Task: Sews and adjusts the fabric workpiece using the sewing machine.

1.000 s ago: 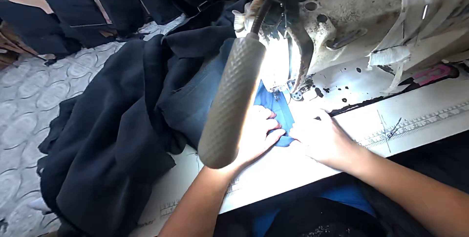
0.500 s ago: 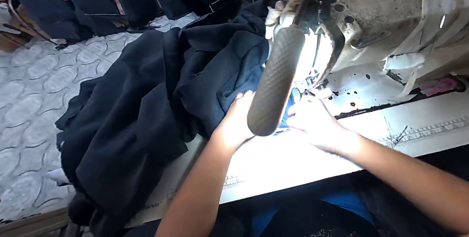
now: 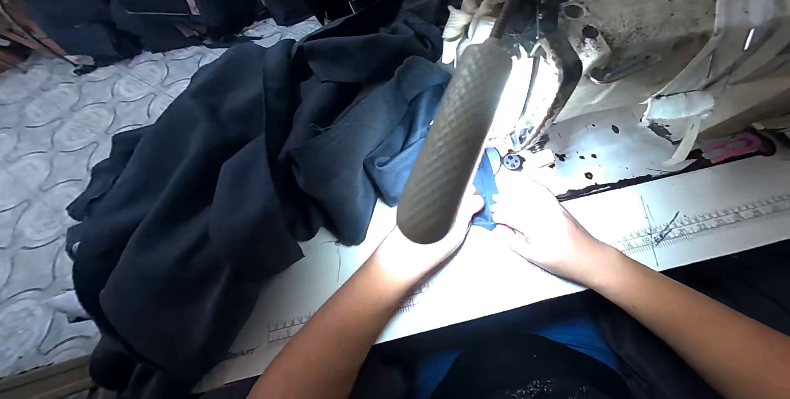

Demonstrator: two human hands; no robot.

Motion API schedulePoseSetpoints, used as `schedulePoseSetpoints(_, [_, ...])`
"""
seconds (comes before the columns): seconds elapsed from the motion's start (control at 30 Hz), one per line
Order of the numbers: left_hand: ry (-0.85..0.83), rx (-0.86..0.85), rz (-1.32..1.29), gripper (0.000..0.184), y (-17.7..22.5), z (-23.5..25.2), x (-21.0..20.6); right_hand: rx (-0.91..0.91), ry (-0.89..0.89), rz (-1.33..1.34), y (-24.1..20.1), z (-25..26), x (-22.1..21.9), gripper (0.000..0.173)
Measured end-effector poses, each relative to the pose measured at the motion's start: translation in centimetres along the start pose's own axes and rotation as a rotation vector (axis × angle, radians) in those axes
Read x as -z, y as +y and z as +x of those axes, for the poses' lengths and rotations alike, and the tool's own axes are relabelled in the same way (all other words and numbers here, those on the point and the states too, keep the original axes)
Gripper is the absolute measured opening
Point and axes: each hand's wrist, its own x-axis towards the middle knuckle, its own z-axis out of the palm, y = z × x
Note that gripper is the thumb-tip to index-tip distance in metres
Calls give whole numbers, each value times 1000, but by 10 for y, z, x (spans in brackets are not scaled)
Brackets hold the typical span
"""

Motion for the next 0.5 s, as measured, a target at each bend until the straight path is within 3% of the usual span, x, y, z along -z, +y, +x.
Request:
schedulePoseSetpoints(0.23, [108, 60, -60, 22, -13, 11, -1, 8, -80, 0, 10, 30, 13, 23])
schedulePoseSetpoints(0.3, [7, 122, -63, 23, -10, 16, 9, 6, -80, 14, 13, 34, 13, 23])
schedulePoseSetpoints(0.37, [-208, 222, -95, 28, -5, 25, 27, -12, -86, 21, 15, 37, 12, 25])
schedulePoseSetpoints(0.5, [-197, 262, -119, 30, -9, 29, 24, -52, -131, 5, 23, 40, 12, 22])
